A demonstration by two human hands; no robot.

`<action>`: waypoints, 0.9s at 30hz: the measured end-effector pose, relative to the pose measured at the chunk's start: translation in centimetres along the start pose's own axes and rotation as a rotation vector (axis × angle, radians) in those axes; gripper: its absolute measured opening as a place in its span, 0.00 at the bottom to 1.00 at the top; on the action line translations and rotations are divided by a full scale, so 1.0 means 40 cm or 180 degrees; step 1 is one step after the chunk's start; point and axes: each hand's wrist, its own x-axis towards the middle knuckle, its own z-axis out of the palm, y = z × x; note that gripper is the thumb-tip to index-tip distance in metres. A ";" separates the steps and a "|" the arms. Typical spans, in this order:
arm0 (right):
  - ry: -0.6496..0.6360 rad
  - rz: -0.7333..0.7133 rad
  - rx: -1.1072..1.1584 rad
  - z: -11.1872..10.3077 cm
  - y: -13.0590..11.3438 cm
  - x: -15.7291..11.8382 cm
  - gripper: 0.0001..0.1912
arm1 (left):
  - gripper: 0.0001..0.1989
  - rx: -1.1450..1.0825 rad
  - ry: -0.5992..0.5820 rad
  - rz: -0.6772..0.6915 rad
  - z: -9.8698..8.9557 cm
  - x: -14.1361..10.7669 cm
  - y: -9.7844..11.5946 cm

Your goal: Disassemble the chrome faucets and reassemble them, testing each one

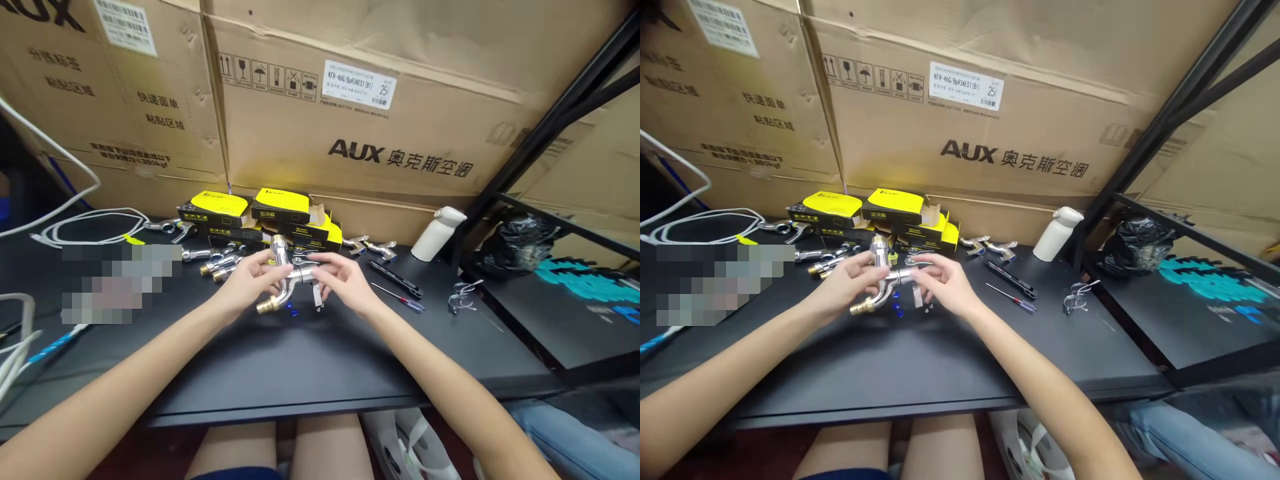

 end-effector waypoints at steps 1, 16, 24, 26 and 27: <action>-0.0097 0.0042 0.0021 0.000 0.000 0.000 0.22 | 0.15 0.0014 -0.0024 -0.0021 0.000 -0.001 0.001; 0.1541 -0.0155 0.0692 -0.158 -0.020 0.064 0.17 | 0.27 0.0045 0.0451 0.0183 -0.030 0.024 0.004; 0.3399 0.0112 0.0281 -0.491 0.029 0.035 0.17 | 0.26 0.0141 0.0509 0.0026 -0.038 0.032 0.001; 0.3384 0.0396 0.0273 -0.533 0.046 0.012 0.18 | 0.26 0.0185 0.0485 -0.0002 -0.037 0.030 0.001; 0.3348 0.0533 0.0280 -0.548 0.054 0.004 0.18 | 0.26 0.0194 0.0465 -0.0002 -0.037 0.029 0.001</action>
